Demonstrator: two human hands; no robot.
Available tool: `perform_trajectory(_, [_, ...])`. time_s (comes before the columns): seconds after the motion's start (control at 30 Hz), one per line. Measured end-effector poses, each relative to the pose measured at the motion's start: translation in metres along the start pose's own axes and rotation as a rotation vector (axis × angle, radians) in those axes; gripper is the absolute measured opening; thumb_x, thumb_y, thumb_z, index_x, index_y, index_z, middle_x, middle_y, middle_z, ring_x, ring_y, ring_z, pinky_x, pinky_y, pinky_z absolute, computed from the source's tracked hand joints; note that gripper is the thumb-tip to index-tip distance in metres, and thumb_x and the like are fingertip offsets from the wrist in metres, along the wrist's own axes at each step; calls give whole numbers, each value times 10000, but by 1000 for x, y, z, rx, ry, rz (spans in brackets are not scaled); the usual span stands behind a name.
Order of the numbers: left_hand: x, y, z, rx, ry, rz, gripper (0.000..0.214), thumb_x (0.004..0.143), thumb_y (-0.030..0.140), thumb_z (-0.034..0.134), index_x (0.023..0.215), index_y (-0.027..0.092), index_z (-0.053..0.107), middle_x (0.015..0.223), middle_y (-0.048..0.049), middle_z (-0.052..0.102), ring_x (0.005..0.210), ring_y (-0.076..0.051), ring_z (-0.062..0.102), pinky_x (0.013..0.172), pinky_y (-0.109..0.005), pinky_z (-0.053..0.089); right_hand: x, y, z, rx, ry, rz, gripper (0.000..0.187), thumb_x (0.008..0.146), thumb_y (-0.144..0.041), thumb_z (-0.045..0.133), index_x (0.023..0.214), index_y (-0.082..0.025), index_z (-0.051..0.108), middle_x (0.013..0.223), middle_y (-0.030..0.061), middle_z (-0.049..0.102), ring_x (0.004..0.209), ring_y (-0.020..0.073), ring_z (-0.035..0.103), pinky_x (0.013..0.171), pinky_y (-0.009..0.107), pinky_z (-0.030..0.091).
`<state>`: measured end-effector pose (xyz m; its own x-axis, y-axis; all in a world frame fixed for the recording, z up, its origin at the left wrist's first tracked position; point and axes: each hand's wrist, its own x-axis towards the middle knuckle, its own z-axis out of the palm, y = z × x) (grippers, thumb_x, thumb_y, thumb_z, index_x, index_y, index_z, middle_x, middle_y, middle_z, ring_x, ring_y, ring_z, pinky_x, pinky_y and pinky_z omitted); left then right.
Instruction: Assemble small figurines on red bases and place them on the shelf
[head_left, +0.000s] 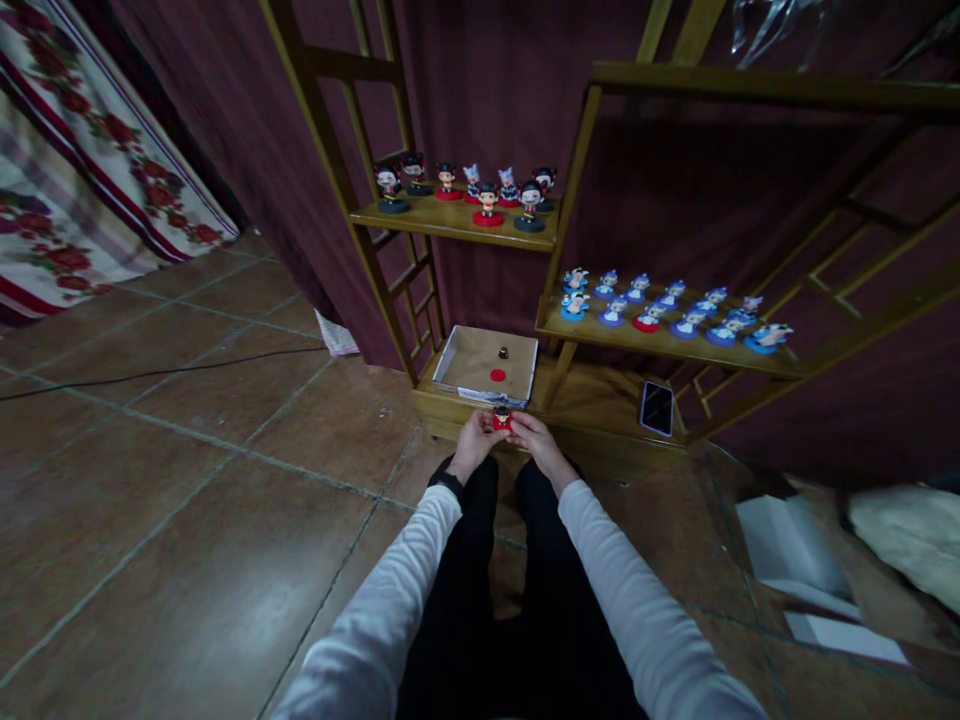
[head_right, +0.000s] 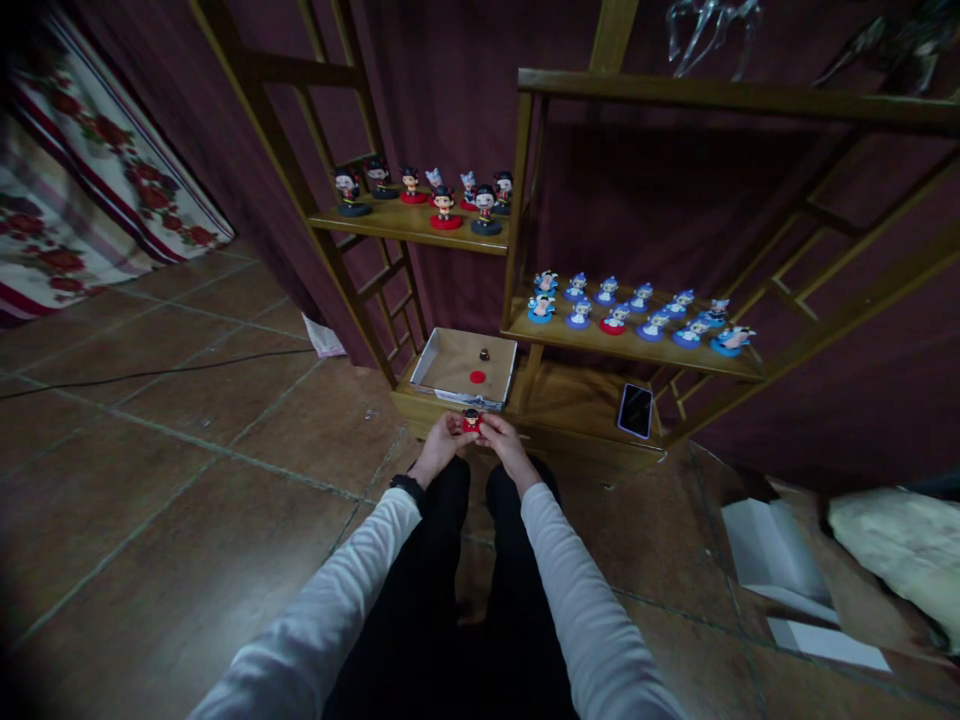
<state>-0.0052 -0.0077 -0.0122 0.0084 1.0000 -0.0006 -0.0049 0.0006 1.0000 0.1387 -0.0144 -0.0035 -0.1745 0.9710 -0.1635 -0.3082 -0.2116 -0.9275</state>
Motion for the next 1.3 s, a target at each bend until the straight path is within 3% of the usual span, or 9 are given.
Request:
perform_trajectory(0.17, [1, -2, 1, 60, -1, 41, 448, 544, 239, 778, 880, 160, 492, 769, 7, 592, 703, -118, 563, 720, -274, 443, -2, -2, -1, -3, -49, -1, 434, 620, -373, 719, 1019, -228, 629, 1066, 55, 646, 874, 188, 618, 749, 330, 504])
perform_trajectory(0.4, [-9, 10, 1, 114, -168, 54, 363, 669, 264, 686, 1004, 175, 575, 872, -47, 639, 785, -175, 591, 782, -315, 446, 1, -1, -1, 28, 38, 20, 375, 606, -325, 711, 957, -207, 651, 1007, 57, 670, 800, 172, 622, 690, 299, 495])
perform_trajectory(0.57, [-21, 20, 3, 202, -73, 97, 365, 675, 245, 683, 1027, 208, 596, 932, -75, 641, 888, -227, 586, 863, -338, 408, 3, 2, -4, -4, 43, 8, 310, 615, -306, 684, 907, -205, 656, 945, 41, 680, 763, 158, 612, 651, 271, 478])
perform_trajectory(0.8, [-30, 20, 5, 380, 3, 101, 435, 716, 253, 646, 1135, 212, 535, 1049, -105, 592, 986, -257, 550, 905, -335, 358, 0, -1, -2, -50, 0, -8, 418, 606, -283, 688, 1017, -234, 630, 982, 38, 670, 811, 162, 611, 695, 281, 484])
perform_trajectory(1.07, [-36, 25, 8, 514, -30, 132, 474, 807, 314, 531, 1258, 189, 457, 1116, -126, 528, 1007, -259, 534, 897, -294, 350, 2, 1, -5, -94, -28, -7, 447, 611, -294, 691, 1050, -255, 615, 991, 30, 664, 868, 167, 604, 762, 306, 484])
perform_trajectory(1.3, [-37, 28, 5, 504, -62, 259, 461, 817, 338, 522, 1239, 155, 491, 985, -122, 547, 995, -250, 517, 921, -280, 322, 3, 3, -8, -86, -11, 0, 455, 605, -315, 702, 1049, -261, 613, 1002, 28, 654, 870, 165, 601, 793, 328, 479])
